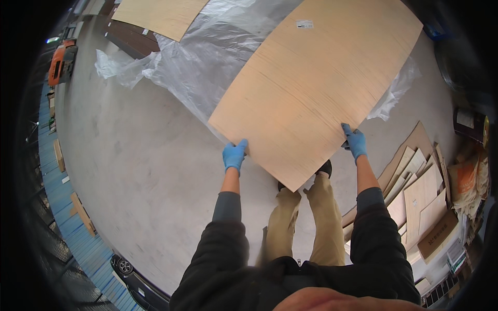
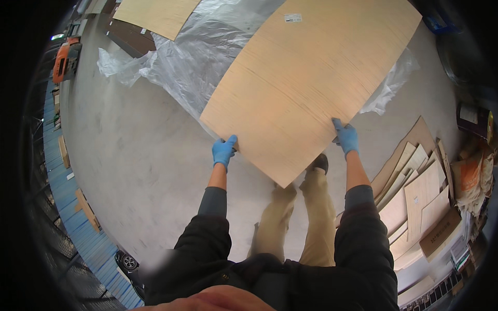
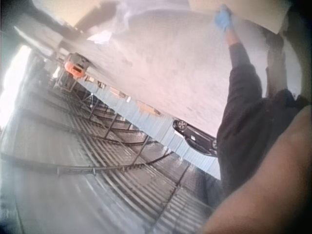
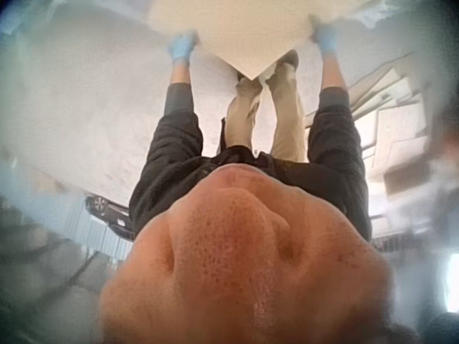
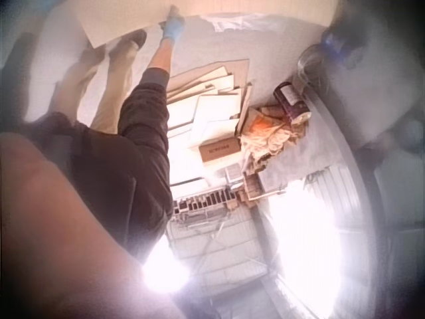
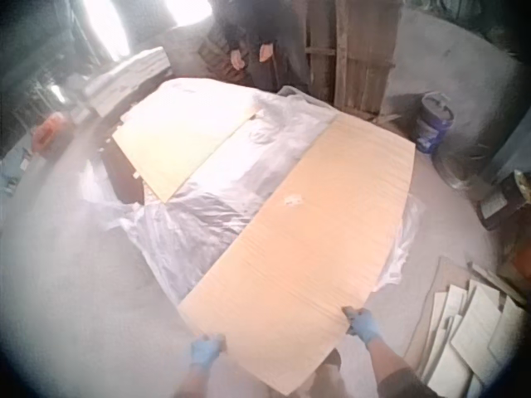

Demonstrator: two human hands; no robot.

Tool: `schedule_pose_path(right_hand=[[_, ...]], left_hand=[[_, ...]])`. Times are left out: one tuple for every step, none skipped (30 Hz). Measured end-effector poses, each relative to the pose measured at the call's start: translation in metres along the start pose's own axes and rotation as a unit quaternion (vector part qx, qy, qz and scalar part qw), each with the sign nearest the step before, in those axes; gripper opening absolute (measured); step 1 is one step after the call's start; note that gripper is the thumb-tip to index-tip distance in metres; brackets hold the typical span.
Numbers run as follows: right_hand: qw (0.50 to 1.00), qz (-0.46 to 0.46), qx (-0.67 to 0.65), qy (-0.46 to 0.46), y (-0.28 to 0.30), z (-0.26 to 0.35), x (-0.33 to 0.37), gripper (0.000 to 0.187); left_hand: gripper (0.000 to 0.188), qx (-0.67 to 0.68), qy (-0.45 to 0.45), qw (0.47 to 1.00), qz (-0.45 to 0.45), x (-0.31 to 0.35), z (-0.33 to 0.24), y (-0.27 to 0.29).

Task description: The person removes a plastic wrap from a stack of wood panels and places several thin wooden boards on top of the stack. The person handles the plastic and boards by hand in a warehouse setting.

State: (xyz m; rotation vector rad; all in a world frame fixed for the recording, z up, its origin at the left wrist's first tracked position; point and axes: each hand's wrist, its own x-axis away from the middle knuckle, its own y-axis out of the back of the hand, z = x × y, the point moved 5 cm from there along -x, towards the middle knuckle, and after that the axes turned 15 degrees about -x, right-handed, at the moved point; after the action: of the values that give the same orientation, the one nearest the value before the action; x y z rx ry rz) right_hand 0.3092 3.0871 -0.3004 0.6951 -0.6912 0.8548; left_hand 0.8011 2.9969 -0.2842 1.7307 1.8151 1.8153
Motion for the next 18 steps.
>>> schedule_pose_path(right_hand=[[1.000, -0.003, 0.017, 0.003, -0.004, 0.000, -0.002, 0.058], [1.000, 0.009, 0.008, 0.001, -0.008, -0.002, -0.003, 0.058], [1.000, 0.012, -0.003, 0.007, -0.010, -0.005, -0.003, 0.057], [1.000, 0.006, -0.012, 0.004, -0.009, -0.012, -0.002, 0.057], [0.999, 0.021, -0.030, 0.000, -0.008, -0.021, 0.001, 0.053], [0.998, 0.027, -0.048, -0.013, -0.004, -0.035, 0.007, 0.050], [0.996, 0.036, -0.079, -0.023, 0.002, -0.048, 0.012, 0.046], [0.996, 0.062, -0.030, 0.063, 0.003, -0.057, 0.021, 0.045], [0.996, 0.059, 0.015, 0.059, 0.019, -0.079, 0.034, 0.039], [0.997, 0.081, -0.011, 0.012, 0.031, -0.104, 0.046, 0.033], [0.996, 0.086, 0.014, 0.002, 0.045, -0.130, 0.063, 0.038], [0.990, 0.082, 0.115, 0.021, 0.060, -0.152, 0.080, 0.044], [0.994, 0.071, 0.080, -0.038, 0.076, -0.180, 0.096, 0.060], [0.992, 0.026, 0.018, -0.121, 0.091, -0.209, 0.114, 0.058], [0.986, 0.035, -0.052, -0.156, 0.103, -0.234, 0.134, 0.056], [0.978, 0.010, -0.042, -0.206, 0.117, -0.255, 0.144, 0.055], [0.974, -0.004, -0.052, -0.219, 0.134, -0.274, 0.156, 0.055], [0.971, -0.011, -0.063, -0.230, 0.148, -0.295, 0.168, 0.054]], left_hand=[[0.036, -0.073, -0.015, 0.997, -0.027, -0.001, -0.008, 0.004], [0.036, -0.147, -0.031, 0.987, -0.050, -0.001, -0.016, 0.007], [0.044, -0.178, -0.002, 0.983, -0.049, -0.001, -0.017, 0.008], [0.043, -0.192, -0.014, 0.979, -0.065, 0.000, -0.022, 0.010], [0.042, -0.203, -0.014, 0.977, -0.067, 0.001, -0.024, 0.009], [0.041, -0.225, -0.027, 0.972, -0.068, 0.004, -0.025, 0.009], [0.041, -0.214, -0.020, 0.973, -0.090, 0.007, -0.023, 0.010], [0.041, -0.215, -0.028, 0.970, -0.109, 0.010, -0.020, 0.012], [0.041, -0.222, -0.036, 0.968, -0.112, 0.014, -0.017, 0.010], [0.043, -0.229, -0.058, 0.964, -0.124, 0.019, -0.015, 0.009], [0.045, -0.250, -0.051, 0.960, -0.114, 0.023, -0.010, 0.004], [0.050, -0.246, -0.090, 0.958, -0.118, 0.031, -0.009, 0.000], [0.056, -0.249, -0.088, 0.959, -0.106, 0.040, -0.004, -0.007], [0.060, -0.223, -0.129, 0.960, -0.111, 0.052, -0.004, -0.017], [0.065, -0.199, -0.143, 0.963, -0.110, 0.068, 0.001, -0.022], [0.066, -0.234, -0.212, 0.942, -0.115, 0.091, 0.002, -0.032], [0.068, -0.275, -0.255, 0.920, -0.112, 0.114, 0.004, -0.039], [0.066, -0.297, -0.300, 0.901, -0.099, 0.143, 0.011, -0.048]])
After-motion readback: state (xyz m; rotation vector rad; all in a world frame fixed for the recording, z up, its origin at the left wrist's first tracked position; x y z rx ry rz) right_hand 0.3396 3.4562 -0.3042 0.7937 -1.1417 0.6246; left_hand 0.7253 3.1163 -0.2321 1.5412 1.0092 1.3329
